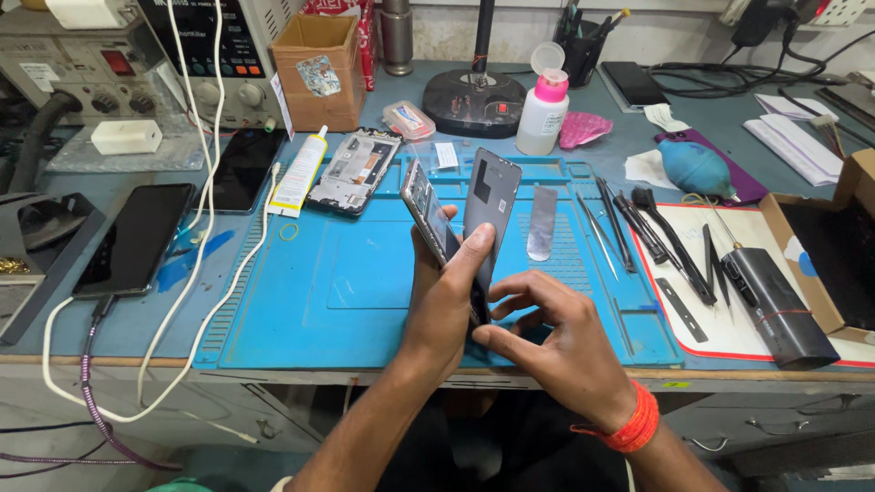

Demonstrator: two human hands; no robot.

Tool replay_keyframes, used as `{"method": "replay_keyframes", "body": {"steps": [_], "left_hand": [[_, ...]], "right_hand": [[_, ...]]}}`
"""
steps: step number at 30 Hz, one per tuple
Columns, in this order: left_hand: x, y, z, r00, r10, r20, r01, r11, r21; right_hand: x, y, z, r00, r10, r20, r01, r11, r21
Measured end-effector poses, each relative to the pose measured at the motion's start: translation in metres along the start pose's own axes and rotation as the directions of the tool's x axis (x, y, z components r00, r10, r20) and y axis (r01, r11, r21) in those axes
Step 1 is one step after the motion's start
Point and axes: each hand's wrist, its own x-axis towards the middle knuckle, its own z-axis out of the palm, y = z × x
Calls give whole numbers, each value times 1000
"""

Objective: The person works on a smartphone at a repair bench, first pressing on the back of the phone, then using a thin metal blade to pry along the edge of the back cover. They separate the back cover from the body, set it aside, and then use a hot air gun to heat the exposed phone body while holding it steady on the mat.

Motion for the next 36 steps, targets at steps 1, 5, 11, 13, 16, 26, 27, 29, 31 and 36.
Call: {"method": "replay_keyframes", "body": {"steps": [1, 5, 11, 13, 16, 26, 27, 29, 31, 36], "left_hand": [[-1, -1, 1, 1000, 5, -11, -5, 1000, 3], [-3, -3, 2, 997, 73, 29, -73, 997, -6], [-9, -3, -4, 957, 202, 206, -245, 947, 207], [-11, -3, -6, 963, 158, 218, -213, 942, 260], [-13, -3, -9, 967, 109, 229, -176, 938, 299], [-15, -5, -13, 955, 77, 285, -192, 897, 398], [-15, -5, -13, 944, 95, 316, -222, 891, 395], [-14, -5, -13, 917, 128, 377, -281, 879, 386], [-13, -4, -14, 945, 69, 320, -201, 895, 398], [-10, -2, -18, 984, -3, 180, -48, 959, 279]], "right_hand": [[-1, 2, 1, 1000, -3, -7, 3, 1000, 6], [-3, 10, -7, 999, -39, -36, 39, 999, 8], [-2, 13, -14, 992, -96, -84, 86, 990, -112], [-1, 10, -12, 990, -128, -66, 116, 981, -154], [1, 6, -11, 962, -264, -68, 237, 932, -275], [8, 0, -12, 965, -256, -49, 235, 935, -265], [9, -1, -12, 966, -254, -50, 234, 939, -251], [9, -5, -12, 971, -235, -47, 219, 949, -226], [11, -7, -12, 978, -206, -43, 193, 960, -204], [26, -2, -26, 999, 36, 22, -35, 999, -37]]}}
